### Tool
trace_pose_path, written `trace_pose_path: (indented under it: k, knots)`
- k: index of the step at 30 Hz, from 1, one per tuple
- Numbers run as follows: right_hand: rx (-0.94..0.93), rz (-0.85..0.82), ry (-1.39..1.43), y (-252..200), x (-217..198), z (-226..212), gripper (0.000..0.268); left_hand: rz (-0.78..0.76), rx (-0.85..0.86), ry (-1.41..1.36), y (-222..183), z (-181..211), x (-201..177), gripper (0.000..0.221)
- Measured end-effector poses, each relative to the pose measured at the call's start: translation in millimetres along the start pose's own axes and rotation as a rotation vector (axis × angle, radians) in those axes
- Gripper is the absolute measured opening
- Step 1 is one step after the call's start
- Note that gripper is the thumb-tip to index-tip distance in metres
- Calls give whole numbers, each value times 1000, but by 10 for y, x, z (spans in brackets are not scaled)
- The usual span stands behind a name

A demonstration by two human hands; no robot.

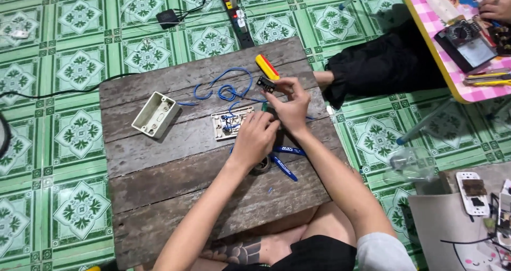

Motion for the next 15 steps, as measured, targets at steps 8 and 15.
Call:
trace_pose_path:
  k: [8, 15]
  knots:
    - [-11, -139, 105, -62, 141, -98, 36, 444, -389, -463, -278, -433, -830, 25]
    - [65, -293, 221, -267, 476, -303, 32, 646, -475, -552, -603, -751, -910, 27]
Point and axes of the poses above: each hand's wrist, its own y-axis towards the middle knuckle, its own x-axis out of the palm, z = x × y, the point moved 7 cm from there along y, towards the middle knuckle, and after that the axes turned 6 degrees about -z, right-handed, at the moved point
